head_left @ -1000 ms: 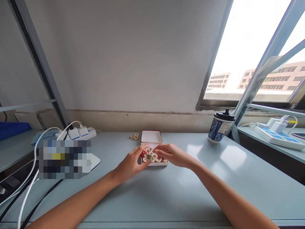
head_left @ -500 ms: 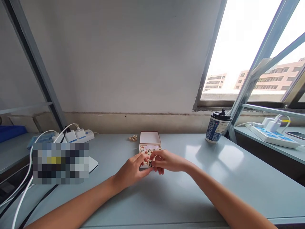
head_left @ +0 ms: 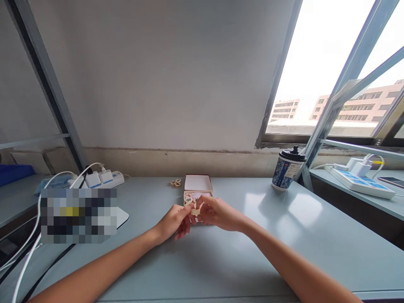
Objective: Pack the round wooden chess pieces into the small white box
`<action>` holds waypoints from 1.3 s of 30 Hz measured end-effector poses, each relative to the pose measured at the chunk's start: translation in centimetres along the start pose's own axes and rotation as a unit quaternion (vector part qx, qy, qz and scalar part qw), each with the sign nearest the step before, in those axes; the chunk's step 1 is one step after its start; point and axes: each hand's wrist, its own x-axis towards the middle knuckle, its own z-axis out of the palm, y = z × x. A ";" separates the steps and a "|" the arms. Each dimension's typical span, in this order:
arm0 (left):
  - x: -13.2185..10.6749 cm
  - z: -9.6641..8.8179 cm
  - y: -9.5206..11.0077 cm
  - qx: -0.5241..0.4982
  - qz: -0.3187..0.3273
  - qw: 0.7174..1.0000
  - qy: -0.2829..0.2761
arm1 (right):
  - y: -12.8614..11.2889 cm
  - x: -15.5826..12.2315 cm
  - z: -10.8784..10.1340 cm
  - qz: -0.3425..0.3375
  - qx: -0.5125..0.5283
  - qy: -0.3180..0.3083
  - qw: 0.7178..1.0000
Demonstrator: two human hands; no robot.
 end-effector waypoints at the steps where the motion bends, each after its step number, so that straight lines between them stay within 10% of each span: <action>1: 0.0 -0.1 0.1 -0.011 0.000 1.000 -0.007 | -0.1 0.0 0.1 -0.003 -0.003 0.002 1.000; 39: -0.2 -0.9 0.8 -0.064 0.020 0.991 -0.114 | 2.2 -0.4 1.1 -0.141 -0.153 0.119 0.971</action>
